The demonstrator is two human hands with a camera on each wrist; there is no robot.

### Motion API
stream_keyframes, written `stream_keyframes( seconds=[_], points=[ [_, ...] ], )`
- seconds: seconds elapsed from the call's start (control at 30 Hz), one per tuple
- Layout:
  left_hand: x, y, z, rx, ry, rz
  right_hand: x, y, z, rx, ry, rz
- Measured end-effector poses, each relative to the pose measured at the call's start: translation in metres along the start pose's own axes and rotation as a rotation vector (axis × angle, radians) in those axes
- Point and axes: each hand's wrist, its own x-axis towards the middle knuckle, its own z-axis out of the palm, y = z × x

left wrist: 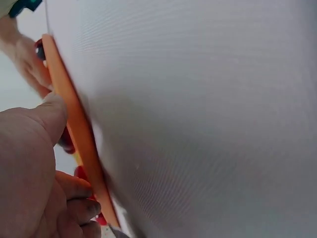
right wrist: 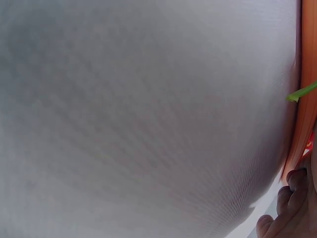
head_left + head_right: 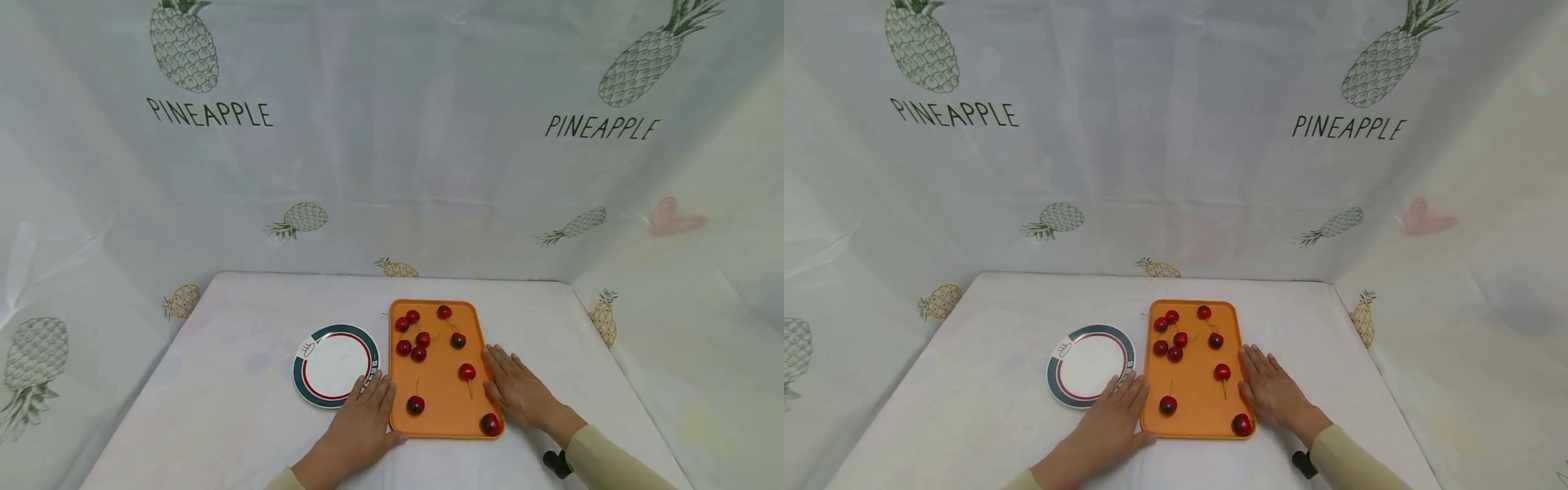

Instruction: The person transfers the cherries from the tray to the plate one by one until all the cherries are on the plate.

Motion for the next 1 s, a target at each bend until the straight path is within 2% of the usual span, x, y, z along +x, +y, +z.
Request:
stream_keyframes(
  seconds=[0.13, 0.27, 0.47, 0.57, 0.77, 1.0],
  points=[
    [-0.006, -0.010, -0.009, -0.026, 0.029, -0.010, 0.000, 0.001, 0.000, 0.005, 0.000, 0.001],
    [-0.014, -0.029, -0.027, -0.102, 0.089, -0.061, 0.000, 0.001, 0.000, -0.001, -0.002, 0.002],
    [-0.020, -0.079, -0.049, -0.358, 0.255, -0.205, 0.000, 0.002, 0.000, -0.021, 0.015, -0.006],
    [-0.020, -0.107, -0.056, -0.479, 0.286, -0.276, 0.000, 0.002, 0.001, -0.026, 0.013, -0.004],
    [-0.017, -0.154, -0.052, -0.608, 0.269, -0.363, -0.001, 0.004, 0.001, -0.025, 0.018, -0.009],
    [-0.013, -0.184, -0.043, -0.747, 0.187, -0.446, 0.000, 0.005, 0.002, -0.032, 0.033, -0.022]
  ],
)
